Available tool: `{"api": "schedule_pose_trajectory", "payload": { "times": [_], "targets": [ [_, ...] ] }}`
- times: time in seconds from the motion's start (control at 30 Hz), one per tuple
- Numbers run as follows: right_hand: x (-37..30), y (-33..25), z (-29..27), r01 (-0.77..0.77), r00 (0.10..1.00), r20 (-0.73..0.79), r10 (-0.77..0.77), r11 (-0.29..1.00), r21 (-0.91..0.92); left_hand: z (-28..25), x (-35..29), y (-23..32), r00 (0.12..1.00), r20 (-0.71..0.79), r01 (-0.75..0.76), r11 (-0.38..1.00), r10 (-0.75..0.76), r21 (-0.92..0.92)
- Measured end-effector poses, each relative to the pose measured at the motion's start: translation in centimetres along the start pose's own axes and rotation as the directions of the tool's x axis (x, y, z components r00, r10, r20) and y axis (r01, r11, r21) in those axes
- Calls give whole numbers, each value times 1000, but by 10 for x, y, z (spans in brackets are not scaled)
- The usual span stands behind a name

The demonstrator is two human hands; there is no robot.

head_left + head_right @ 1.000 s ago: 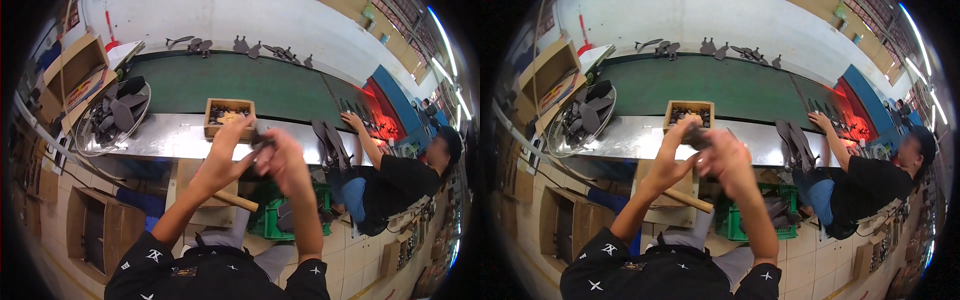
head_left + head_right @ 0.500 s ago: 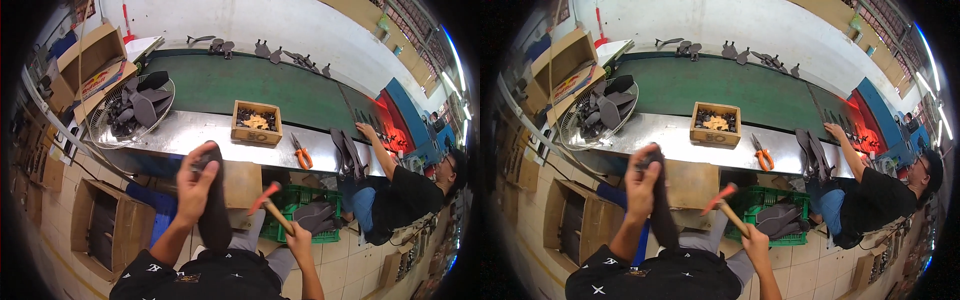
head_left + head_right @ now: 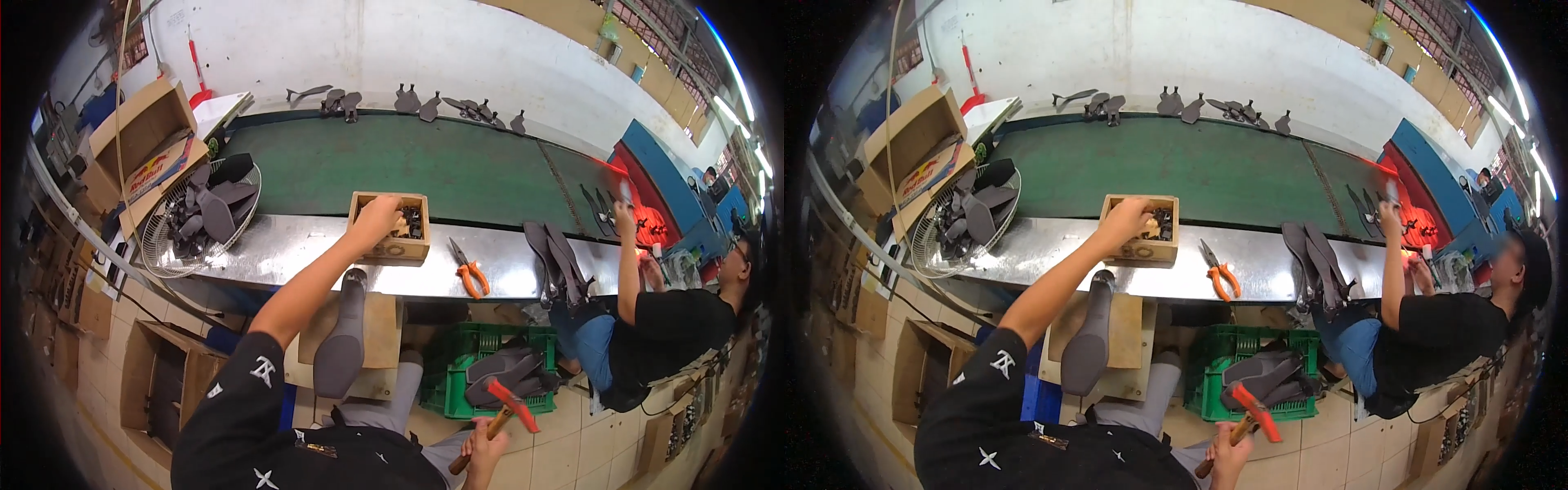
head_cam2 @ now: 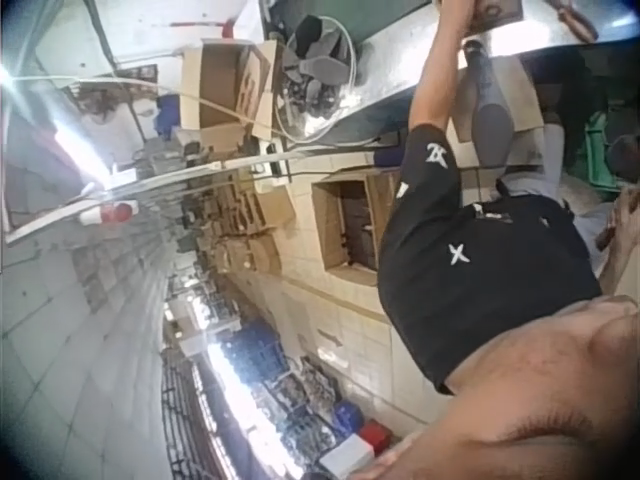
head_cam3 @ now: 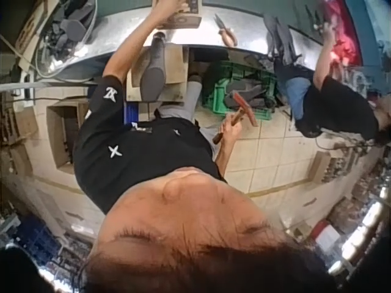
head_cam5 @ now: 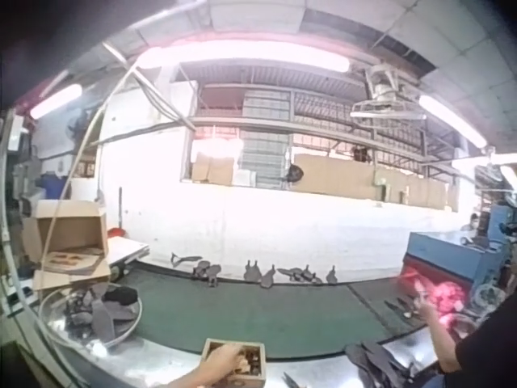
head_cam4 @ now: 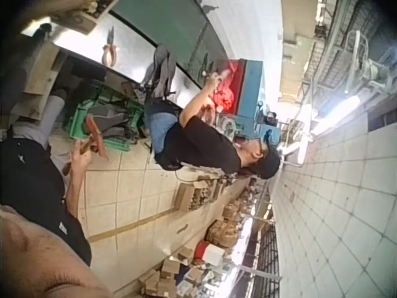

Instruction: Manually attaching soles and trimming components during shoe assembly.

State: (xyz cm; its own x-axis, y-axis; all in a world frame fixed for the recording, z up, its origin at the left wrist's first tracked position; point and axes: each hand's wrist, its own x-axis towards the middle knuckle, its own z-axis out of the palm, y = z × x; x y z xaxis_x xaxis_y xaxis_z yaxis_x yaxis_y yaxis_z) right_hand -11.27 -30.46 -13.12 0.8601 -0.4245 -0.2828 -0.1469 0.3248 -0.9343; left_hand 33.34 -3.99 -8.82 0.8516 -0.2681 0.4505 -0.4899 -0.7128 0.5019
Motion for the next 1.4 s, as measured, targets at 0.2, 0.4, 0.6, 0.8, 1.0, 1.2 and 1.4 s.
{"api": "schedule_pose_trajectory", "payload": {
  "times": [0.2, 0.4, 0.6, 0.8, 1.0, 1.2, 1.4],
  "targets": [
    [17, 19, -9, -29, 1000, -13, 28, 993, -118, 35, 37, -19, 979, 203, -28, 985, -8, 173],
    [40, -26, 25, 70, 993, 99, -62, 994, -81, 17, 25, -11, 986, 160, -53, 998, 55, -18],
    [61, -73, 74, 258, 949, 208, -236, 963, -83, -60, -62, 74, 721, 4, -685, 712, 693, 153],
    [70, -118, 159, 304, 887, 376, -269, 952, -36, -134, -136, 136, 304, 0, -890, 285, 953, 355],
    [56, -109, 199, 245, 836, 528, -150, 963, -114, -132, -162, 98, 229, -57, -942, 236, 972, 239],
    [58, -80, 212, 236, 848, 523, -87, 945, -225, -66, -189, 29, 915, -303, -324, 934, 268, -153],
    [94, -54, 235, 484, 777, 555, -297, 846, -225, -59, -186, 7, 999, -28, -47, 950, 41, -309]
  ]
}}
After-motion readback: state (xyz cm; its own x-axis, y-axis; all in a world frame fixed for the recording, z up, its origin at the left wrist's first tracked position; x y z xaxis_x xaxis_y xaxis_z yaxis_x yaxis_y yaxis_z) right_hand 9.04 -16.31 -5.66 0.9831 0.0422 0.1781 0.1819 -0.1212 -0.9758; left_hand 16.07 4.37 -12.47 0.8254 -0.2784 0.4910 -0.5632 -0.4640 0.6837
